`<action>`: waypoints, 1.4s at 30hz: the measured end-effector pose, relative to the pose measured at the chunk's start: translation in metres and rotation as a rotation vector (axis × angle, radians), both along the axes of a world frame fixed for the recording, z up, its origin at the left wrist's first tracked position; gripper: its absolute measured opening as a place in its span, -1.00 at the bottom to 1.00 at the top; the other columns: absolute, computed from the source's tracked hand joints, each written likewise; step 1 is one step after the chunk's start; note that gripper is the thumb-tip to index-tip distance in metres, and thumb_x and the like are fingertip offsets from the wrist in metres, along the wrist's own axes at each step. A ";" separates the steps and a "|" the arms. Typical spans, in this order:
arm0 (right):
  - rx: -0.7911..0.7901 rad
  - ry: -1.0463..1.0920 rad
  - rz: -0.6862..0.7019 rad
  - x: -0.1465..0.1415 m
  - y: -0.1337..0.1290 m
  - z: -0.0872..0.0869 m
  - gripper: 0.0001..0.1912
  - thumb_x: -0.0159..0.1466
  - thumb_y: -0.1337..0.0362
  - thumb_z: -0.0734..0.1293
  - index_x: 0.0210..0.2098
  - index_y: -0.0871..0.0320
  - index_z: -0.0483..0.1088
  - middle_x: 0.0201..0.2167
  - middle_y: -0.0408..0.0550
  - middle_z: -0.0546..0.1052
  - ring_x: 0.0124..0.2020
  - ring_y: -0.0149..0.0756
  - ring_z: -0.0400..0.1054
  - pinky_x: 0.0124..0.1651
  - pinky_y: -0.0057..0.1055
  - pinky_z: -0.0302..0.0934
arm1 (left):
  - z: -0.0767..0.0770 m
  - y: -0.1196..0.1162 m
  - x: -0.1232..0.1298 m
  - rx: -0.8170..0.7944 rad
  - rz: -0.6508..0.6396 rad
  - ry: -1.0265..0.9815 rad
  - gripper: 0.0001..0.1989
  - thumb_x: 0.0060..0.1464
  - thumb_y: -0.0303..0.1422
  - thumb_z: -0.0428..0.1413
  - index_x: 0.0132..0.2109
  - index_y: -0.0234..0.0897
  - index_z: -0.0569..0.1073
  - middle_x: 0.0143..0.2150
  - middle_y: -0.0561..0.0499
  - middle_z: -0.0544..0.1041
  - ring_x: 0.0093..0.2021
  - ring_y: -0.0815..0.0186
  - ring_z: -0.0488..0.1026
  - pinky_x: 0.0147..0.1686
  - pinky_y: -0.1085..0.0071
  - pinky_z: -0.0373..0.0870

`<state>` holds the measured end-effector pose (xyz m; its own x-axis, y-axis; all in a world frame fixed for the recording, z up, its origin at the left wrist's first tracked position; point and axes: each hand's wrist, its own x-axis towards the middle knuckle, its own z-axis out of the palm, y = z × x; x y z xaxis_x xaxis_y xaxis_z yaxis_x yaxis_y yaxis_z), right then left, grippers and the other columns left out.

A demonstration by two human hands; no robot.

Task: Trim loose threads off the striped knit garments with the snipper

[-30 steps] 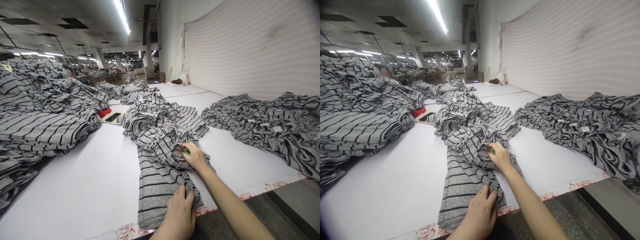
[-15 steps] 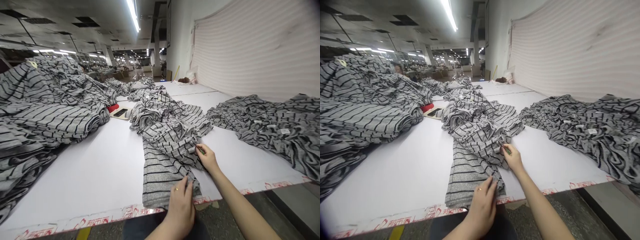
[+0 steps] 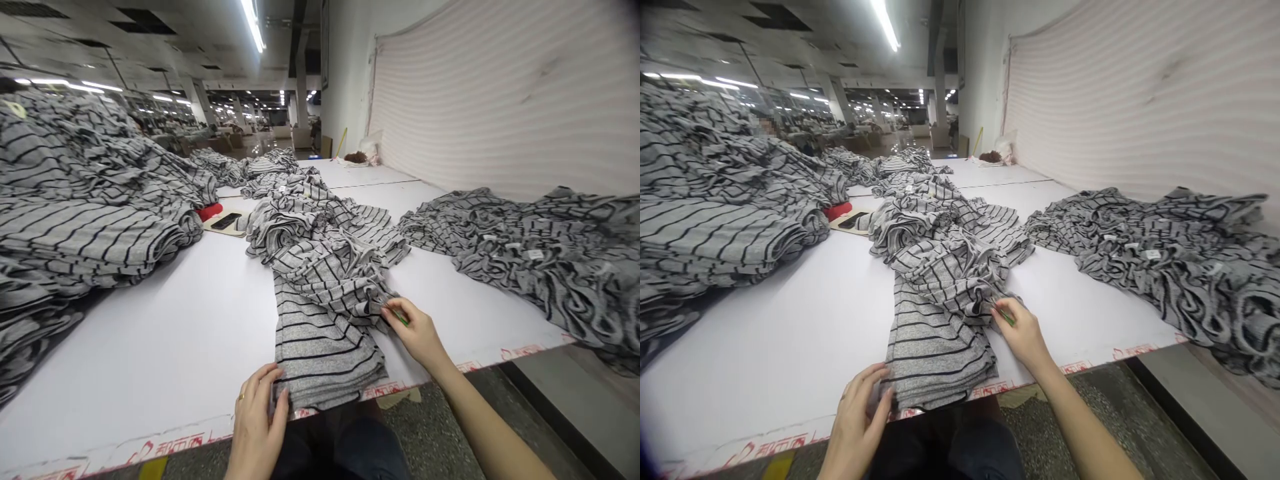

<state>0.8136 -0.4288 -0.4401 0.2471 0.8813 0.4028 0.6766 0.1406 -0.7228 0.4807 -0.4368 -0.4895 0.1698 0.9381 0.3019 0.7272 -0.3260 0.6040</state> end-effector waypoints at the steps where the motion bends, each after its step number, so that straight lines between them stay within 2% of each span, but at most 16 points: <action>1: -0.006 0.008 0.027 -0.005 -0.011 0.000 -0.77 0.30 0.10 0.21 -0.31 0.11 0.37 -0.37 -0.03 0.51 -0.33 -0.21 0.41 -0.28 -0.36 0.32 | 0.001 0.000 0.000 -0.014 0.030 -0.030 -0.72 0.15 -0.28 -0.02 0.01 -0.14 0.34 0.07 -0.11 0.39 0.10 0.05 0.33 0.03 -0.01 0.32; 3: -0.032 0.013 0.121 -0.018 -0.033 -0.003 -0.82 0.30 0.15 0.24 -0.31 0.10 0.40 -0.37 -0.03 0.51 -0.33 -0.21 0.41 -0.28 -0.37 0.33 | 0.003 -0.001 -0.002 -0.043 0.088 -0.074 -0.68 0.12 -0.30 -0.02 0.03 -0.19 0.31 0.05 -0.13 0.40 0.09 0.05 0.34 0.03 0.00 0.33; 4: -0.058 0.004 0.206 -0.026 -0.042 -0.006 -0.85 0.29 0.22 0.25 -0.23 0.09 0.42 -0.31 -0.02 0.51 -0.28 -0.20 0.42 -0.24 -0.36 0.34 | 0.005 -0.002 -0.004 -0.064 0.101 -0.078 -0.67 0.09 -0.32 -0.01 0.03 -0.20 0.30 0.03 -0.13 0.40 0.07 0.05 0.35 0.03 0.01 0.33; 7: -0.118 -0.001 0.405 -0.058 -0.058 -0.014 -0.71 0.25 0.38 0.22 -0.06 0.04 0.39 -0.17 0.00 0.49 -0.17 -0.21 0.41 -0.15 -0.35 0.33 | 0.009 -0.007 -0.007 -0.142 0.073 -0.060 -0.66 0.02 -0.38 0.02 -0.01 -0.20 0.32 0.00 -0.10 0.43 0.05 0.07 0.37 0.03 0.02 0.32; 9: -0.142 0.005 0.488 -0.086 -0.055 -0.018 -0.67 0.23 0.43 0.19 -0.05 0.05 0.38 -0.16 0.00 0.48 -0.15 -0.22 0.40 -0.14 -0.36 0.32 | 0.009 -0.012 -0.005 -0.181 0.043 -0.053 -0.67 0.00 -0.38 0.05 -0.03 -0.18 0.33 -0.02 -0.09 0.45 0.03 0.08 0.38 0.01 0.04 0.33; 12: -0.211 -0.053 0.533 -0.126 -0.037 -0.023 -0.59 0.17 0.47 0.21 -0.02 0.03 0.37 -0.12 -0.02 0.45 -0.15 -0.21 0.39 -0.15 -0.36 0.29 | 0.006 -0.015 0.002 -0.176 0.090 -0.065 -0.72 0.03 -0.30 0.09 -0.08 -0.19 0.34 -0.10 -0.09 0.47 -0.04 0.06 0.41 -0.06 0.05 0.35; 15: -0.278 -0.104 0.507 -0.146 -0.018 -0.027 -0.70 0.15 0.49 0.21 -0.20 0.08 0.42 -0.23 -0.07 0.46 -0.25 -0.24 0.39 -0.22 -0.38 0.25 | 0.001 -0.012 0.009 -0.141 0.131 -0.074 -0.79 0.08 -0.26 0.07 -0.14 -0.20 0.34 -0.21 -0.06 0.46 -0.17 0.08 0.42 -0.17 0.10 0.36; 18: -0.246 -0.039 0.506 -0.144 -0.010 -0.027 -0.76 0.11 0.55 0.17 -0.37 0.12 0.35 -0.36 -0.12 0.42 -0.30 -0.28 0.34 -0.24 -0.42 0.21 | -0.004 -0.007 0.013 -0.080 0.047 -0.073 -0.87 0.10 -0.34 0.05 -0.18 -0.20 0.32 -0.28 -0.02 0.43 -0.26 0.16 0.39 -0.24 0.20 0.34; 22: -0.159 0.007 0.505 -0.131 -0.012 -0.020 -0.73 0.07 0.57 0.14 -0.35 0.11 0.29 -0.35 -0.11 0.37 -0.29 -0.28 0.29 -0.23 -0.41 0.18 | -0.006 0.000 0.017 0.144 -0.099 -0.076 -0.81 0.02 -0.58 -0.03 -0.24 -0.19 0.27 -0.36 0.03 0.38 -0.33 0.24 0.33 -0.29 0.31 0.29; 25: -0.234 -0.045 0.447 -0.125 -0.015 -0.014 -0.75 0.11 0.56 0.16 -0.35 0.11 0.31 -0.33 -0.11 0.38 -0.29 -0.27 0.30 -0.24 -0.40 0.18 | -0.004 0.006 0.020 0.327 -0.156 -0.077 -0.77 0.02 -0.63 -0.06 -0.25 -0.19 0.25 -0.36 0.04 0.36 -0.34 0.27 0.30 -0.29 0.33 0.26; 28: -0.351 -0.029 0.448 -0.122 -0.019 -0.006 -0.83 0.19 0.45 0.26 -0.26 0.09 0.38 -0.29 -0.12 0.40 -0.26 -0.27 0.33 -0.21 -0.40 0.20 | -0.002 0.012 0.023 0.410 -0.196 -0.080 -0.77 0.04 -0.64 -0.04 -0.24 -0.21 0.27 -0.34 0.03 0.37 -0.33 0.28 0.29 -0.29 0.33 0.25; 32: -0.401 -0.076 0.480 -0.120 -0.022 0.003 -0.75 0.28 0.30 0.28 -0.05 0.02 0.41 -0.21 -0.09 0.43 -0.21 -0.24 0.36 -0.15 -0.37 0.23 | -0.004 0.015 0.024 0.474 -0.222 -0.145 -0.79 0.06 -0.66 -0.03 -0.26 -0.26 0.30 -0.33 0.01 0.35 -0.31 0.29 0.28 -0.28 0.33 0.25; 35: -0.410 -0.138 0.424 -0.122 -0.021 0.006 -0.77 0.31 0.28 0.25 -0.06 0.06 0.43 -0.22 -0.07 0.46 -0.23 -0.21 0.37 -0.16 -0.33 0.24 | -0.005 0.016 0.025 0.470 -0.237 -0.173 -0.78 0.05 -0.69 -0.02 -0.29 -0.28 0.30 -0.34 0.01 0.34 -0.30 0.30 0.27 -0.28 0.33 0.25; 42: -0.366 -0.147 0.398 -0.123 -0.018 0.003 -0.78 0.33 0.29 0.22 -0.12 0.05 0.48 -0.27 -0.07 0.48 -0.27 -0.23 0.38 -0.18 -0.35 0.25 | -0.003 0.018 0.026 0.448 -0.239 -0.218 -0.78 0.04 -0.70 -0.01 -0.29 -0.27 0.30 -0.35 0.01 0.33 -0.30 0.30 0.27 -0.28 0.32 0.25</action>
